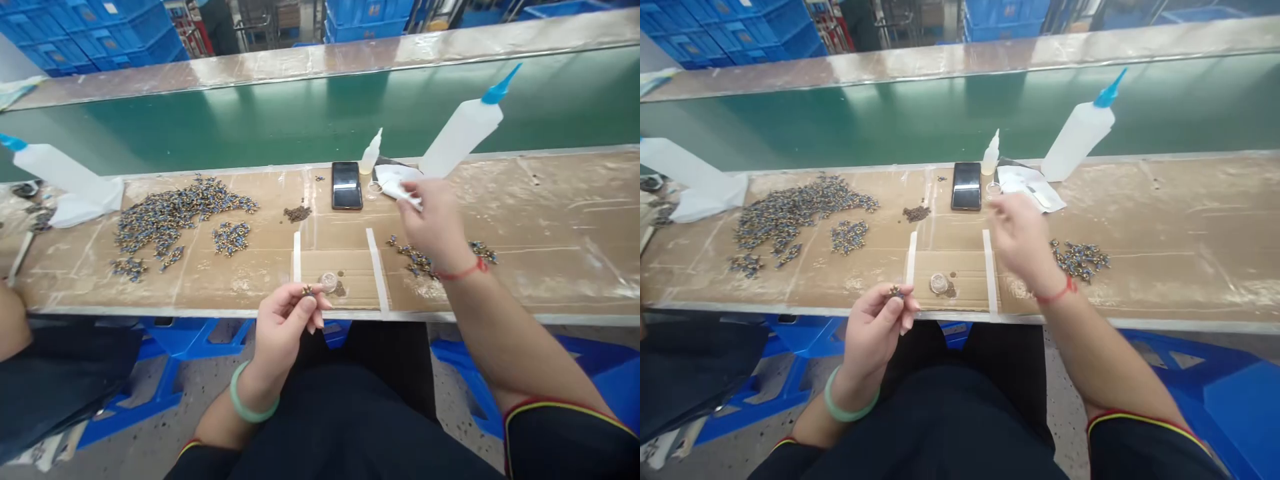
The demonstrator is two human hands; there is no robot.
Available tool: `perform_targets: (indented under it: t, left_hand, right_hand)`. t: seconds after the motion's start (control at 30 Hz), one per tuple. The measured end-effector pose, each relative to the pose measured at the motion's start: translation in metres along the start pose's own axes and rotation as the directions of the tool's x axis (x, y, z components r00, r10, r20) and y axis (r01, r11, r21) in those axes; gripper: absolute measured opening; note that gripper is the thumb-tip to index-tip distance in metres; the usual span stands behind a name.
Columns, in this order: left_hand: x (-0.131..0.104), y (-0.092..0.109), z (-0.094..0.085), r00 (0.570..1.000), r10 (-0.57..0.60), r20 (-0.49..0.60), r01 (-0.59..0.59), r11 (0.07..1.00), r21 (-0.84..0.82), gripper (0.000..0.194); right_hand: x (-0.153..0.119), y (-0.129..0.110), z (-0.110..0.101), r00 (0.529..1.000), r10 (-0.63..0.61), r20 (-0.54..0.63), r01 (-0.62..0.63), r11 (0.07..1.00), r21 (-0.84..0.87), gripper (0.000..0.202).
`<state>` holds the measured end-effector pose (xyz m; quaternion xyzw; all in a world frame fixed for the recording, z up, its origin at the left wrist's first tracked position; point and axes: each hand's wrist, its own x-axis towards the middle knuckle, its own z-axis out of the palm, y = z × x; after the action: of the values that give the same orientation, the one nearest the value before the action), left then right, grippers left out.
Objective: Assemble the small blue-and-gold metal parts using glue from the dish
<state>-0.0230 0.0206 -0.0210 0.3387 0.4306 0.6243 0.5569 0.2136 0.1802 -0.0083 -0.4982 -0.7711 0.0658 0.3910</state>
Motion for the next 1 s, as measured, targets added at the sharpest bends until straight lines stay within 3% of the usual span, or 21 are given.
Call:
perform_targets:
  t: [0.1,0.2,0.37,0.57,0.67,0.8,0.87,1.0]
  left_hand:
    - [0.003,0.005,0.008,0.999,-0.043,0.022,0.044,0.995,-0.085,0.038]
    - [0.004,0.008,0.008,0.984,-0.121,0.128,0.141,0.977,-0.161,0.041]
    - [0.003,0.007,0.003,0.918,-0.295,0.266,0.355,0.91,-0.215,0.045]
    - [0.005,0.006,0.006,0.895,-0.377,0.239,0.424,0.886,-0.188,0.053]
    - [0.004,0.006,0.005,0.924,-0.342,0.173,0.361,0.928,-0.091,0.05]
    - [0.001,-0.001,-0.004,0.99,-0.133,-0.036,0.136,0.984,0.115,0.041]
    - [0.001,-0.004,-0.006,0.996,-0.085,-0.023,0.087,0.978,0.187,0.043]
    - [0.003,-0.006,-0.004,0.979,-0.18,0.098,0.159,0.969,0.191,0.051]
  right_hand:
    - [-0.039,-0.065,0.002,0.986,-0.143,0.089,0.097,0.914,0.394,0.023]
    - [-0.063,-0.104,0.007,0.951,-0.204,0.233,-0.011,0.73,0.683,0.026]
    - [-0.076,-0.115,0.019,0.9,-0.122,0.419,-0.331,0.436,0.837,0.034]
    - [-0.083,-0.113,0.028,0.904,-0.055,0.423,-0.388,0.309,0.868,0.028]
    - [-0.086,-0.107,0.029,0.95,-0.029,0.312,-0.281,0.362,0.889,0.021]
    - [-0.091,-0.1,0.024,0.988,-0.058,0.143,-0.071,0.65,0.756,0.021]
    - [-0.093,-0.099,0.02,0.986,-0.124,0.113,0.013,0.728,0.686,0.025]
    - [-0.092,-0.1,0.016,0.962,-0.254,0.101,0.141,0.776,0.615,0.014]
